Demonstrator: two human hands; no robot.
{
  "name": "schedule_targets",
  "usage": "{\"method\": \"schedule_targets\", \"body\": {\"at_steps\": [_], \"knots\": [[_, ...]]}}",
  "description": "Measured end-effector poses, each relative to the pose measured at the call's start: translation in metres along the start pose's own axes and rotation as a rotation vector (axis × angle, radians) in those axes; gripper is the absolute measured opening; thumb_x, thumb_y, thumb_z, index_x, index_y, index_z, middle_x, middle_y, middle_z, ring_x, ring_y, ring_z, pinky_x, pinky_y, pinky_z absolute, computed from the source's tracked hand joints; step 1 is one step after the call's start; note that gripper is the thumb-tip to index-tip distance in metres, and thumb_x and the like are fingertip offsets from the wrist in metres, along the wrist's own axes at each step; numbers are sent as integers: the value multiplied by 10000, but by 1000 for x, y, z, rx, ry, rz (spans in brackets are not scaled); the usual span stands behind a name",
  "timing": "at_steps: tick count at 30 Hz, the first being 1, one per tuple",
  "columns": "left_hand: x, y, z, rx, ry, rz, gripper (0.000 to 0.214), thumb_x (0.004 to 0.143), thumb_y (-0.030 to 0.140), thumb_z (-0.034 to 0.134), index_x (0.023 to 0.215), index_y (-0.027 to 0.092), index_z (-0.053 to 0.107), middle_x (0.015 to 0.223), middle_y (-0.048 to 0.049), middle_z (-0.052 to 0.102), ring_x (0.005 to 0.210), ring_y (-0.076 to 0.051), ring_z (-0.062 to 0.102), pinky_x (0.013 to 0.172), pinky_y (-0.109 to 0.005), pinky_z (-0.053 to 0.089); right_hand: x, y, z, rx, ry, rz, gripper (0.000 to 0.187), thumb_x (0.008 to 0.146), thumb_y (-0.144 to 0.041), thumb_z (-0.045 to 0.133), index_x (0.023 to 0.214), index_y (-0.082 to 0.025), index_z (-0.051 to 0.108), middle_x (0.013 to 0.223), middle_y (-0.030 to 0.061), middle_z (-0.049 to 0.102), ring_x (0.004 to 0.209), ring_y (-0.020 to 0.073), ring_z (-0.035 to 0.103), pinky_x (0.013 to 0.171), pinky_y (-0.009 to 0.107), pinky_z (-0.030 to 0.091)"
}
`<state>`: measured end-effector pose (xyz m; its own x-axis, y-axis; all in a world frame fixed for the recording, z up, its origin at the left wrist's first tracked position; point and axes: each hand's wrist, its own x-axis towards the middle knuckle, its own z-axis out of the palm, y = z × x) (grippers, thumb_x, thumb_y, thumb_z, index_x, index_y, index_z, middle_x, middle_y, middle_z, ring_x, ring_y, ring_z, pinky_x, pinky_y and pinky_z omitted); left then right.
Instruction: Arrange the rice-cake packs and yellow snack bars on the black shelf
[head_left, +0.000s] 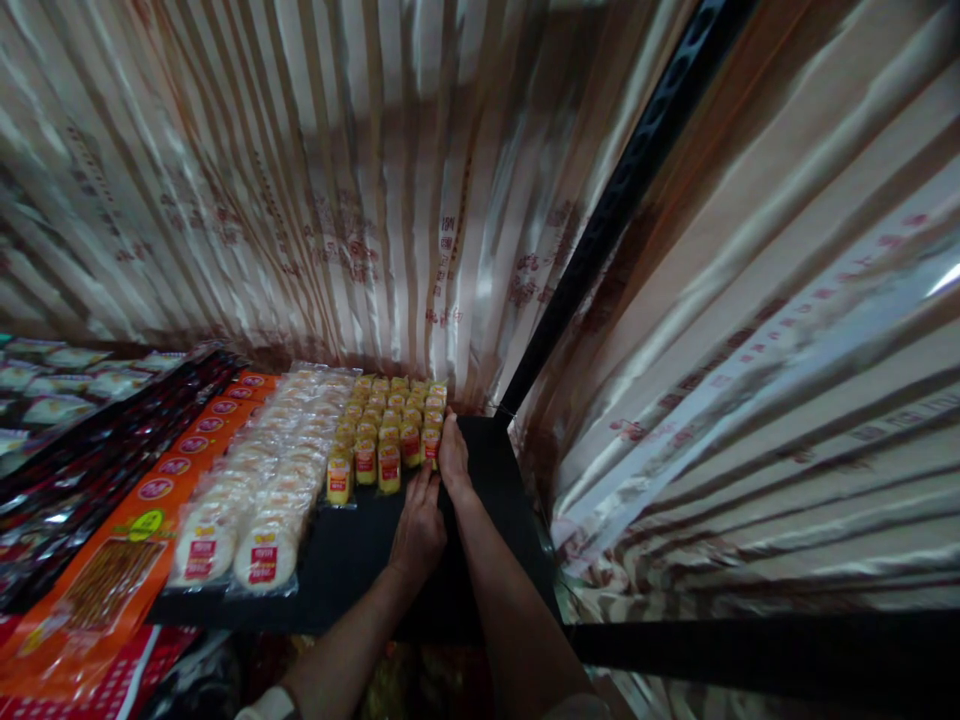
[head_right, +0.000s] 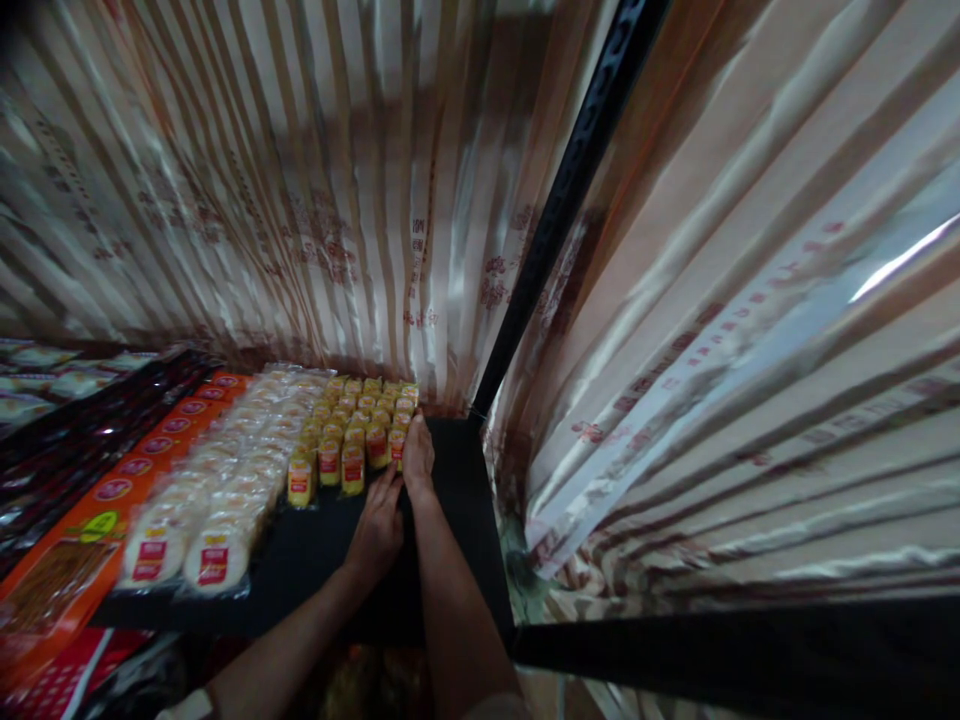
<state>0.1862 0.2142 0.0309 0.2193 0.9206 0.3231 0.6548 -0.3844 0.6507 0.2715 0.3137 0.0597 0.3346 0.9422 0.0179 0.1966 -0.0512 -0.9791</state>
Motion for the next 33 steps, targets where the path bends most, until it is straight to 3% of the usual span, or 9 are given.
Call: {"method": "schedule_targets", "body": {"at_steps": [4, 7, 10, 14, 17, 21, 26, 30, 33], "knots": [[1, 4, -3, -8, -9, -3, 552, 740, 18, 325, 1277, 40, 449, 1412, -166, 373, 1307, -262, 332, 1075, -466, 328, 0, 1, 2, -67, -9, -29, 695, 867, -598, 173, 1206, -133, 563, 1274, 113, 547, 1257, 217, 410, 1074, 355, 253], [0, 4, -4, -7, -4, -12, 545, 736, 23, 335, 1265, 36, 464, 1416, -165, 367, 1310, -264, 327, 1080, -459, 323, -1, 4, 0, -67, 19, -55, 671, 881, -550, 154, 1241, -122, 524, 1331, 118, 490, 1284, 203, 367, 1084, 353, 227], [0, 2, -2, -3, 12, -6, 534, 741, 29, 345, 1259, 48, 475, 1403, -159, 390, 1306, -265, 333, 1075, -465, 331, -12, 6, -4, -84, 135, -109, 610, 885, -504, 195, 1246, -126, 509, 1346, 113, 469, 1280, 187, 359, 1083, 344, 227], [1, 0, 0, -9, 41, 29, 493, 782, 53, 335, 1254, 40, 478, 1373, -175, 425, 1295, -268, 351, 1058, -475, 352, -37, 9, -10, -167, 265, -171, 452, 850, -428, 366, 1130, -146, 581, 1162, 116, 589, 1107, 210, 502, 996, 370, 345], [2, 1, -1, -24, 62, 61, 483, 813, 96, 355, 1286, 69, 450, 1375, -168, 423, 1303, -262, 343, 1042, -474, 372, -50, 11, -12, -149, 188, -199, 326, 820, -366, 439, 1018, -185, 623, 1029, 81, 626, 951, 188, 568, 871, 326, 438], [2, 2, -4, -13, 74, 72, 449, 831, 121, 369, 1265, 81, 475, 1362, -170, 438, 1296, -253, 355, 1023, -459, 399, -54, 14, -10, -121, 172, -195, 275, 794, -315, 475, 987, -189, 625, 982, 67, 615, 866, 168, 582, 812, 295, 463], [2, -1, -3, 10, 71, 96, 383, 831, 149, 405, 1172, 53, 550, 1355, -188, 435, 1261, -259, 393, 1028, -434, 401, -52, 19, -9, -200, 237, -195, 383, 777, -334, 509, 1113, -162, 571, 1077, 97, 584, 960, 196, 555, 862, 325, 447], [1, -4, 1, 11, 99, 62, 356, 834, 144, 407, 1138, 63, 574, 1326, -181, 461, 1246, -260, 406, 1023, -434, 404, -50, 19, -8, -249, 148, -205, 393, 796, -355, 491, 1138, -181, 577, 1109, 86, 598, 1015, 202, 539, 896, 337, 434], [0, -5, 2, -3, 112, 42, 332, 831, 147, 423, 1105, 62, 590, 1320, -187, 464, 1233, -268, 416, 1018, -444, 405, -49, 19, -6, -284, 152, -206, 384, 811, -373, 471, 1126, -195, 599, 1143, 83, 590, 1052, 201, 531, 926, 337, 418]]}}
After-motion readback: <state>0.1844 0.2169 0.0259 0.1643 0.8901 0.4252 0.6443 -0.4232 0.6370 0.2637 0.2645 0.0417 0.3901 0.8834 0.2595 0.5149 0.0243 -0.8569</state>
